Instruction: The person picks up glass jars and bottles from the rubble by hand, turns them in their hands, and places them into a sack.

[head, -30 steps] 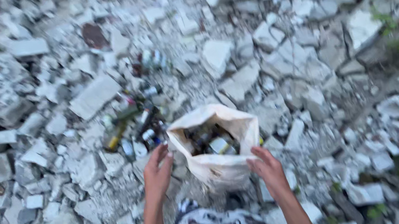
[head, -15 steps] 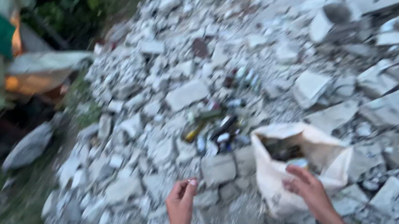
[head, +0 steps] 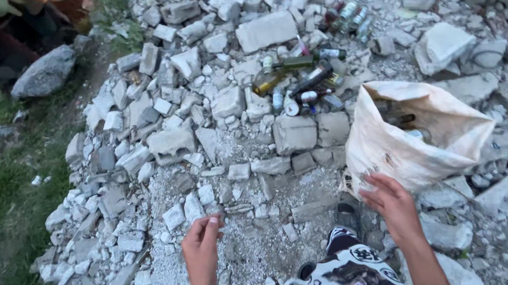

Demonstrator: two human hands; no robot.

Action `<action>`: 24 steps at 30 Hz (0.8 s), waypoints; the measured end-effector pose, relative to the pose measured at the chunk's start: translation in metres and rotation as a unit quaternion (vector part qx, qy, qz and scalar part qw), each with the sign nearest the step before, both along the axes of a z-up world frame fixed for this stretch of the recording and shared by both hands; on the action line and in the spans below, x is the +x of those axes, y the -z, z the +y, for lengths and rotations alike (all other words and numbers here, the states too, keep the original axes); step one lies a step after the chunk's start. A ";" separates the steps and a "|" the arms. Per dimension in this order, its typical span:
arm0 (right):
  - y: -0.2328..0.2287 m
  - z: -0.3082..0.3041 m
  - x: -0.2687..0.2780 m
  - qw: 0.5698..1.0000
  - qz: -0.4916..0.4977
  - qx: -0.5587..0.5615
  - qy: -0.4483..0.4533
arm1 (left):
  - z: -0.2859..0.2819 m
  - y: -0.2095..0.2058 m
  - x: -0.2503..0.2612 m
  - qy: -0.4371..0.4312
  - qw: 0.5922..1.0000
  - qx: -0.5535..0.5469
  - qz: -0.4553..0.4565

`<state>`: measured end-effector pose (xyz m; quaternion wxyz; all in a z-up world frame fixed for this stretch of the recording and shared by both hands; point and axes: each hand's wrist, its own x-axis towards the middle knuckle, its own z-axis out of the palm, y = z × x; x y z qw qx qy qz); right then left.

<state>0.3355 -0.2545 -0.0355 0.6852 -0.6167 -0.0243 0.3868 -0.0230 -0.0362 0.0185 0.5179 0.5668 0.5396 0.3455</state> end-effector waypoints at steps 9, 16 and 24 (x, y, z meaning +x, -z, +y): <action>-0.017 0.025 -0.013 0.999 -0.001 0.011 -0.043 | 0.002 -0.006 -0.008 -0.023 0.998 -0.025 -0.054; -0.023 0.041 0.024 0.997 -0.019 0.017 -0.067 | 0.015 -0.013 0.029 -0.031 0.997 -0.034 -0.064; -0.032 0.059 0.088 0.993 0.073 0.002 -0.092 | 0.037 -0.038 0.086 -0.067 0.983 -0.038 -0.169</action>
